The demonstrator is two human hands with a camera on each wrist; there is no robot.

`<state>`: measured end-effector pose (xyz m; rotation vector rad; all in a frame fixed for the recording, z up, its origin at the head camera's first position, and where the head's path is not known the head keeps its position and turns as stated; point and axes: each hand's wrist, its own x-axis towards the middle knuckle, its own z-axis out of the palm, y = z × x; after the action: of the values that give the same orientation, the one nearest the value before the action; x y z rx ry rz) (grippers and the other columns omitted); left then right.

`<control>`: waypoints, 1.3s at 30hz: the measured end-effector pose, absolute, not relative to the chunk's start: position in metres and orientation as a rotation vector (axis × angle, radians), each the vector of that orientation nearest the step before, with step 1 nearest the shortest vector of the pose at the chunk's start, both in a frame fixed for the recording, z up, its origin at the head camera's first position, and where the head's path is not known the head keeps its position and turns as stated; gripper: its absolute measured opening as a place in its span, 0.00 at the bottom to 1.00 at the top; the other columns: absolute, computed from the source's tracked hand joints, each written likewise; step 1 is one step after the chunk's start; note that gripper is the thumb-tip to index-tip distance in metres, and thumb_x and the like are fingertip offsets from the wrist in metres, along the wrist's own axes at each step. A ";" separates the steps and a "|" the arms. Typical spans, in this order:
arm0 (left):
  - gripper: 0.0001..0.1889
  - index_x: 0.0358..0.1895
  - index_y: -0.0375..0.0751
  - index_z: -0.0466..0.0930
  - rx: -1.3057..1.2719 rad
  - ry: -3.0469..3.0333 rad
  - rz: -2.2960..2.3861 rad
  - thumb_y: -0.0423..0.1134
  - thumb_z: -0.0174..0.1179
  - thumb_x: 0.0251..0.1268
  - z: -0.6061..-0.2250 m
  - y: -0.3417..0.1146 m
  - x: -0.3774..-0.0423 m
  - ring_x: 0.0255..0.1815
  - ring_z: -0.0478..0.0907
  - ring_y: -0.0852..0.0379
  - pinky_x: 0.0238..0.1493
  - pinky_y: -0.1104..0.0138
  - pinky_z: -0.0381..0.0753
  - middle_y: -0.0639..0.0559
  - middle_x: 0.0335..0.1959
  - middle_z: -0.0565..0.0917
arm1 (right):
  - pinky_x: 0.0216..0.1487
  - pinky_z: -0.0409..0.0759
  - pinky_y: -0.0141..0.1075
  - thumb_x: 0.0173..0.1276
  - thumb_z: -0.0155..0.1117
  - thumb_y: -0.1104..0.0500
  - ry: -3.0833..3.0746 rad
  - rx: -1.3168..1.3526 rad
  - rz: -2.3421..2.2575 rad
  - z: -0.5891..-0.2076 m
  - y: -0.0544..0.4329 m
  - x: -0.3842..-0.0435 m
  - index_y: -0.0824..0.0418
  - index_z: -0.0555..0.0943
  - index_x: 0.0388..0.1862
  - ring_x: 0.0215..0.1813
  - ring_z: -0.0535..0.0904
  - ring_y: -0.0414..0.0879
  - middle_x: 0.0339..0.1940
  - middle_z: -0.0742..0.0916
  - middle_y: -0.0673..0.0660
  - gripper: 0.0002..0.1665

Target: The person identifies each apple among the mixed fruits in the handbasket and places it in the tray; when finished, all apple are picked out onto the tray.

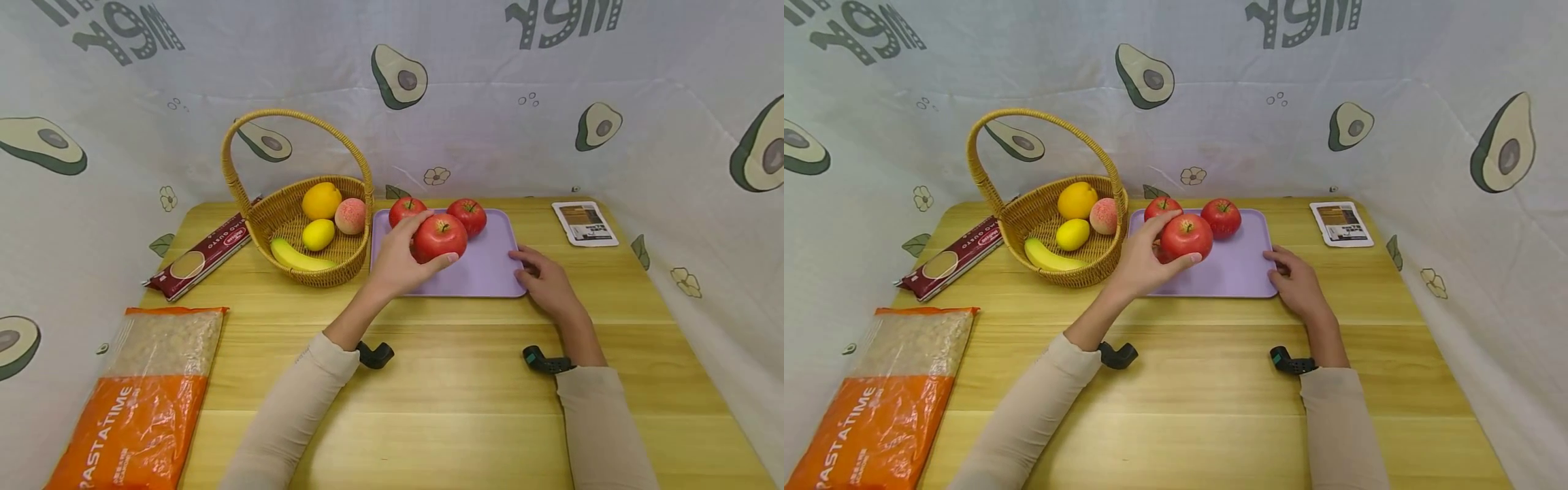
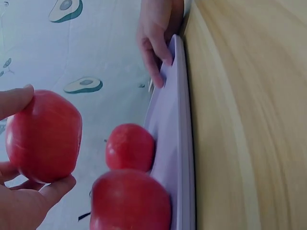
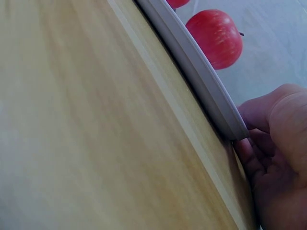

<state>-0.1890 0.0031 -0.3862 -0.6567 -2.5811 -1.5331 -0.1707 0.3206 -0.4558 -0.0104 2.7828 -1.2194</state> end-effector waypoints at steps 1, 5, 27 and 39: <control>0.42 0.74 0.47 0.70 -0.670 -2.579 -1.539 0.56 0.74 0.57 -0.387 0.007 -0.189 0.66 0.76 0.52 0.64 0.55 0.82 0.51 0.70 0.77 | 0.76 0.65 0.64 0.82 0.50 0.59 2.784 -0.012 -1.219 -0.456 0.321 -0.171 0.62 0.70 0.77 0.78 0.63 0.67 0.84 0.61 0.63 0.27; 0.42 0.76 0.48 0.68 -0.706 -2.600 -1.530 0.56 0.73 0.59 -0.394 0.022 -0.188 0.68 0.75 0.53 0.68 0.54 0.78 0.52 0.71 0.76 | 0.76 0.63 0.64 0.82 0.50 0.58 2.793 -0.017 -1.209 -0.457 0.321 -0.171 0.62 0.70 0.77 0.80 0.60 0.68 0.84 0.61 0.63 0.27; 0.43 0.80 0.44 0.56 -0.536 -2.643 -1.680 0.48 0.69 0.68 -0.444 0.080 -0.192 0.76 0.68 0.50 0.77 0.55 0.69 0.46 0.78 0.64 | 0.74 0.67 0.64 0.82 0.50 0.58 2.799 -0.018 -1.208 -0.457 0.321 -0.172 0.62 0.70 0.77 0.76 0.66 0.67 0.84 0.62 0.63 0.27; 0.44 0.80 0.46 0.58 -0.479 -2.723 -1.575 0.52 0.70 0.66 -0.454 0.086 -0.198 0.76 0.67 0.49 0.75 0.54 0.71 0.46 0.77 0.66 | 0.74 0.67 0.64 0.82 0.50 0.59 2.803 -0.021 -1.208 -0.456 0.320 -0.171 0.63 0.70 0.76 0.74 0.67 0.67 0.84 0.62 0.64 0.27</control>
<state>-0.1978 0.0862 -0.4539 -0.4794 -2.7230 -1.5753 -0.1712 0.3202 -0.4560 -0.0208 2.8030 -1.2081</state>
